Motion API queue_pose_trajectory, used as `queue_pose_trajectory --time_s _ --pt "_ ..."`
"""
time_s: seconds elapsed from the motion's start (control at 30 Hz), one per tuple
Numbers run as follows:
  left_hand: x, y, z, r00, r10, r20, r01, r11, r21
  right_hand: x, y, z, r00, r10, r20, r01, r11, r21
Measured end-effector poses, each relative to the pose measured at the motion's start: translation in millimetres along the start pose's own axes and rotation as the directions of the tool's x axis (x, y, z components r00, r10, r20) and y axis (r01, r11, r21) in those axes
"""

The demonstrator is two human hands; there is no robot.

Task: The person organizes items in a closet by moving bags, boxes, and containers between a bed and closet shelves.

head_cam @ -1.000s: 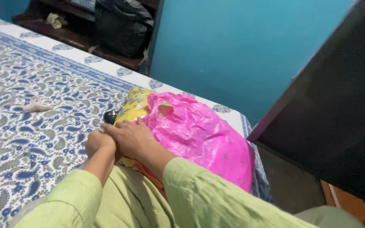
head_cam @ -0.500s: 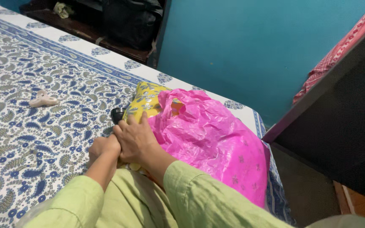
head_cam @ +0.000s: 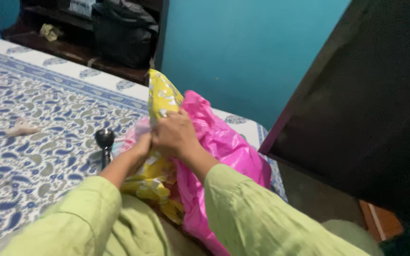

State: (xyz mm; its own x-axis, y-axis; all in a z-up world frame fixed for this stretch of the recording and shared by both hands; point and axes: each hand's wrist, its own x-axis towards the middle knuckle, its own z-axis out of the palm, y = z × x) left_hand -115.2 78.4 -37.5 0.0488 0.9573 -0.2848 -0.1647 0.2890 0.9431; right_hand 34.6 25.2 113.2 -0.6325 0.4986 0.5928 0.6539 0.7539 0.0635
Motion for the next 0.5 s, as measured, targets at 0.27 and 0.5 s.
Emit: queue_pose_trajectory --time_s 0.27,0.5 --pt "86 -33 157 0.946 0.272 -0.178 -0.284 0.958 -0.048 -67 93 -55 0.852 0.5 0.154 -0.509 0.86 0.026" --pt "-36 -7 166 0.957 0.108 -0.269 0.041 0.869 0.493 -87 79 -62 0.784 0.581 0.219 -0.604 0.795 0.054"
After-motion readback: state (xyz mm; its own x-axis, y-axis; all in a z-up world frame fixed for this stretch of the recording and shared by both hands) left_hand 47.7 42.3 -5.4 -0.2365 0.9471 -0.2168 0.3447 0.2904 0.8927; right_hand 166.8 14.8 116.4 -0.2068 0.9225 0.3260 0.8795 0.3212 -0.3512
